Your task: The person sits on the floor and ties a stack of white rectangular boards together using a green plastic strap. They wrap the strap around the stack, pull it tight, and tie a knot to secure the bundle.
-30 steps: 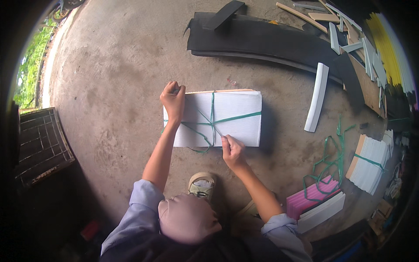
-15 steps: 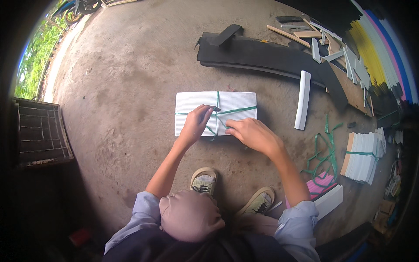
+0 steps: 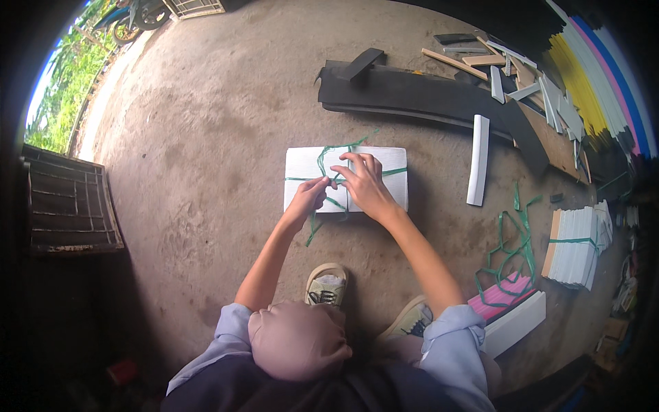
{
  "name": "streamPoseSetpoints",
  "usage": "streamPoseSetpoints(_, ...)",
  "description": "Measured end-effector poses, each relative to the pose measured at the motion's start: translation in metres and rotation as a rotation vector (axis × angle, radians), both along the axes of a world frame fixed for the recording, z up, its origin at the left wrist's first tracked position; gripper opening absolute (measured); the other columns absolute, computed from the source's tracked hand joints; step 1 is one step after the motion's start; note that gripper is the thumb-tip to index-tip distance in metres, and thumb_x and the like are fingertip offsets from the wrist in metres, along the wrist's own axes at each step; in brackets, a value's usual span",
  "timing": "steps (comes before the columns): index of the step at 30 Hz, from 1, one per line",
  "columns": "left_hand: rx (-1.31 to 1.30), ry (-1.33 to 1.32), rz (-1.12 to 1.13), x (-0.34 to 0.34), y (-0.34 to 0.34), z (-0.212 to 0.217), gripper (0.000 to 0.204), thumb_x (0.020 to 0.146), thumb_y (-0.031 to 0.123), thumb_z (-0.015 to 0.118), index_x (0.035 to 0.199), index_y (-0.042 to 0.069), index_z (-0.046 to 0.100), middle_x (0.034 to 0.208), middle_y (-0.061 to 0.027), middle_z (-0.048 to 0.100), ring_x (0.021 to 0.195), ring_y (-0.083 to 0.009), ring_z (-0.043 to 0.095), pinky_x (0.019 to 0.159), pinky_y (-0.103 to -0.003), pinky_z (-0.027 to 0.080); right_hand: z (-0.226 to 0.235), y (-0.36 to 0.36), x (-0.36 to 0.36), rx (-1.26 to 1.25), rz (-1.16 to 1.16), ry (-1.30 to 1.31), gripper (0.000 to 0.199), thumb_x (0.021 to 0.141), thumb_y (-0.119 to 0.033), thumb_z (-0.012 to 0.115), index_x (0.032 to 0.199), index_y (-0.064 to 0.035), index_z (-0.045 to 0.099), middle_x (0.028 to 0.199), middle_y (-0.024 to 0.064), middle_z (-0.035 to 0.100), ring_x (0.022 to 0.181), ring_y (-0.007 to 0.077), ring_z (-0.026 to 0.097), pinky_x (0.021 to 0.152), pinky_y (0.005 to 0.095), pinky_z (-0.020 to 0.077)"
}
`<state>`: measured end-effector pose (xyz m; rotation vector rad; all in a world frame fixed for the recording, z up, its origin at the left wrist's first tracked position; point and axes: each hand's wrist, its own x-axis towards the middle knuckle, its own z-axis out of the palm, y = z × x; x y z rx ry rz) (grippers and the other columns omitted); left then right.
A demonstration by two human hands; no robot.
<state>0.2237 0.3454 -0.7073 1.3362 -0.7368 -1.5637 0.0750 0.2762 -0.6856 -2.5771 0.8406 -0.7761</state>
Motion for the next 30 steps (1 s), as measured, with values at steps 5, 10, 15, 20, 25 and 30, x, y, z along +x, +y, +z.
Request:
streamPoseSetpoints(5,0.142,-0.041,-0.263,0.025,-0.007,-0.002,0.031,0.087,0.035,0.051,0.089,0.006,0.062,0.050,0.0105,0.029,0.044,-0.0021,0.022,0.040,-0.021,0.016,0.000,-0.003,0.000,-0.074,0.106,-0.066,0.011,0.073,-0.011,0.062,0.083,-0.0081,0.058,0.103,-0.0003,0.054,0.106,0.0201,0.041,0.094,0.0390,0.0259)
streamPoseSetpoints(10,0.057,-0.251,-0.301,0.035,-0.024,0.003,0.030,0.082,0.034,0.060,0.085,0.005,0.067,0.054,0.0057,0.047,0.049,-0.0038,0.038,0.043,-0.020,0.029,-0.007,-0.013,0.002,0.050,0.122,-0.032,0.009,0.078,-0.013,0.058,0.087,-0.0102,0.057,0.075,-0.0033,0.056,0.094,0.0148,0.045,0.093,0.0405,0.0228)
streamPoseSetpoints(15,-0.237,-0.769,-0.034,0.008,-0.017,0.023,0.026,0.078,0.026,0.064,0.082,0.001,0.067,0.077,-0.0094,0.065,0.069,-0.0136,0.059,0.064,-0.029,0.046,-0.014,-0.015,0.001,0.213,-0.048,-0.018,0.010,0.081,-0.014,0.053,0.091,-0.0109,0.055,0.072,-0.0029,0.054,0.088,0.0138,0.044,0.089,0.0364,0.0216)
streamPoseSetpoints(20,-0.245,-0.379,0.158,0.009,-0.012,0.007,0.024,0.079,0.021,0.064,0.088,-0.002,0.065,0.079,-0.0075,0.066,0.070,-0.0102,0.058,0.065,-0.024,0.045,-0.006,-0.026,0.002,0.403,0.011,-0.023,0.034,0.075,-0.024,0.063,0.105,-0.0122,0.051,0.090,-0.0008,0.056,0.095,0.0192,0.042,0.089,0.0366,0.0263)
streamPoseSetpoints(25,-0.126,-0.329,0.182,0.013,-0.018,0.003,0.025,0.082,0.021,0.061,0.090,-0.002,0.065,0.081,-0.0077,0.065,0.077,-0.0104,0.058,0.071,-0.022,0.044,-0.004,-0.041,-0.025,1.353,0.210,-0.710,0.064,0.072,-0.054,0.059,0.118,-0.0107,0.046,0.109,0.0021,0.052,0.109,0.0203,0.041,0.092,0.0366,0.0336)
streamPoseSetpoints(30,-0.121,-0.319,0.217,0.018,-0.015,-0.005,0.025,0.082,0.021,0.061,0.088,-0.002,0.065,0.079,-0.0072,0.065,0.075,-0.0103,0.058,0.071,-0.022,0.044,-0.014,-0.090,-0.102,1.537,-0.274,-1.101,0.033,0.086,-0.033,0.052,0.107,-0.0069,0.051,0.100,0.0064,0.052,0.094,0.0177,0.049,0.085,0.0338,0.0408)
